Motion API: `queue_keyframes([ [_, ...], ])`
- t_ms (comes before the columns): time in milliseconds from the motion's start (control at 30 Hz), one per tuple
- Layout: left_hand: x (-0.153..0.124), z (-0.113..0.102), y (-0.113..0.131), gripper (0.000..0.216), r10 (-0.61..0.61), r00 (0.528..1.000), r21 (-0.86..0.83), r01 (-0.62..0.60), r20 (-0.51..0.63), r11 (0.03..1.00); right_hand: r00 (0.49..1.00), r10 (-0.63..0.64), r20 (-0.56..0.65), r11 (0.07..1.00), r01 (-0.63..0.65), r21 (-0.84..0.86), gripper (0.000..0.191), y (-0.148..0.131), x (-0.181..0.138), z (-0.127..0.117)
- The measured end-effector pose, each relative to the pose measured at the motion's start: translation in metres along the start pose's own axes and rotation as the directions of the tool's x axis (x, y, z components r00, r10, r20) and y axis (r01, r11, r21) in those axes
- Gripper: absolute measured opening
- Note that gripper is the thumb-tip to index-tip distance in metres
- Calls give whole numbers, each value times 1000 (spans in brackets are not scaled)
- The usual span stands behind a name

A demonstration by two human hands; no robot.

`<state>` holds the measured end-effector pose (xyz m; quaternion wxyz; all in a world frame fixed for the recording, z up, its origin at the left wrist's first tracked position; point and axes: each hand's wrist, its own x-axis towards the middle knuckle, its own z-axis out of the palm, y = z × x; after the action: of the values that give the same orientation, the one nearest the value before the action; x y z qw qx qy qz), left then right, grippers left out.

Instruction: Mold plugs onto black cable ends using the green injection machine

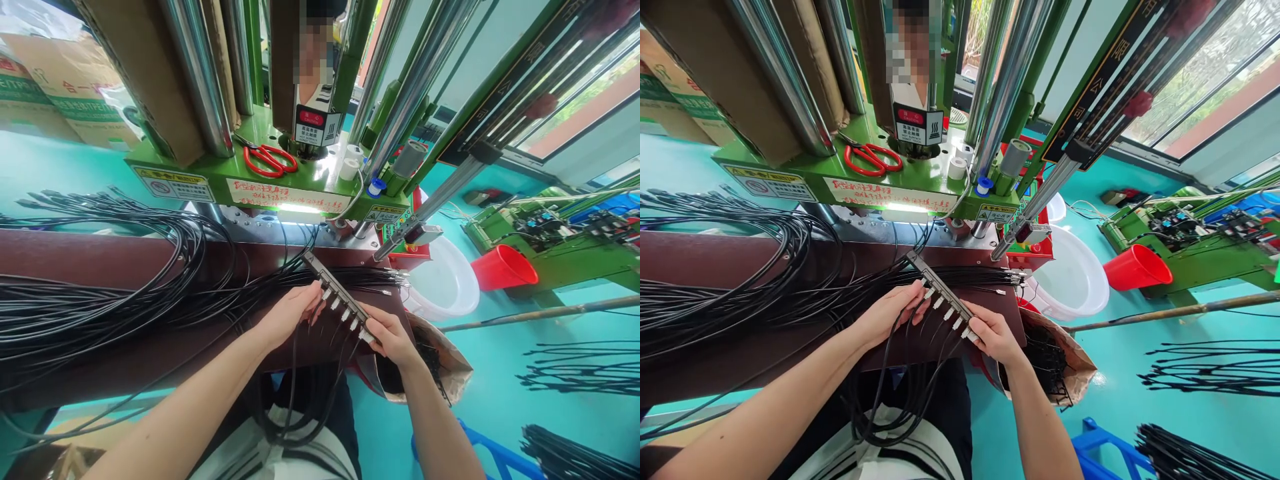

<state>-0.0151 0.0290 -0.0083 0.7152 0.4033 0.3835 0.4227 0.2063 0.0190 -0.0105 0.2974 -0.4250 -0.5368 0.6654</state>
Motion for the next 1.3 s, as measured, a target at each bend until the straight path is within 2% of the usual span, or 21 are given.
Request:
queue_keyframes([
  [200, 3, -5, 2, 45, -73, 990, -172, 93, 121, 981, 1000, -11, 22, 998, 13, -57, 42, 0, 0, -1],
  [300, 5, -7, 0, 46, -27, 996, -174, 42, 89, 984, 999, -16, 37, 988, 22, -154, 46, 1, 0, -2],
  [433, 8, -8, -6, 49, 49, 998, -33, -51, -42, 998, 996, -21, 89, 950, 48, -308, 48, 1, 2, -3],
  [567, 5, -9, -4, 50, 23, 997, 193, -8, -79, 981, 988, -3, 156, 925, 62, -376, 48, -8, 6, -10],
  [633, -3, -9, -1, 50, 13, 998, 467, 14, -55, 884, 976, -10, 216, 906, 100, -412, 48, -18, 7, -17],
  [667, -9, -8, 1, 49, 22, 999, 627, 10, -42, 779, 967, -5, 257, 893, 120, -434, 48, -24, 8, -22],
  [733, -22, -6, 2, 45, 54, 998, 864, -5, -26, 504, 934, 39, 354, 857, 151, -493, 45, -35, 11, -29],
  [767, -29, -5, 2, 42, 72, 997, 920, -6, -24, 393, 914, 73, 399, 835, 162, -526, 43, -41, 14, -32],
  [800, -35, -4, 2, 41, 92, 995, 946, -4, -27, 323, 896, 104, 432, 811, 175, -558, 40, -45, 18, -34],
  [867, -48, -6, 2, 39, 131, 991, 957, -4, -35, 291, 879, 129, 459, 760, 210, -615, 35, -49, 28, -34],
  [933, -59, -11, 6, 35, 166, 986, 945, -22, -34, 327, 882, 119, 456, 701, 250, -668, 30, -48, 39, -32],
  [1033, -77, -32, 22, 31, 200, 977, 937, -1, -73, 349, 883, 17, 469, 572, 376, -729, 22, -42, 55, -28],
  [1100, -92, -56, 36, 31, 227, 964, 950, 66, -140, 306, 874, -106, 475, 462, 466, -754, 19, -40, 59, -25],
  [1167, -112, -87, 50, 32, 285, 927, 952, 174, -245, 250, 869, -193, 456, 377, 494, -783, 18, -41, 59, -24],
  [1233, -135, -126, 60, 30, 359, 858, 929, 322, -368, 183, 885, -230, 404, 344, 463, -817, 17, -44, 57, -24],
  [1300, -160, -167, 66, 28, 409, 829, 917, 396, -381, 51, 901, -280, 330, 326, 413, -851, 17, -45, 59, -24],
])
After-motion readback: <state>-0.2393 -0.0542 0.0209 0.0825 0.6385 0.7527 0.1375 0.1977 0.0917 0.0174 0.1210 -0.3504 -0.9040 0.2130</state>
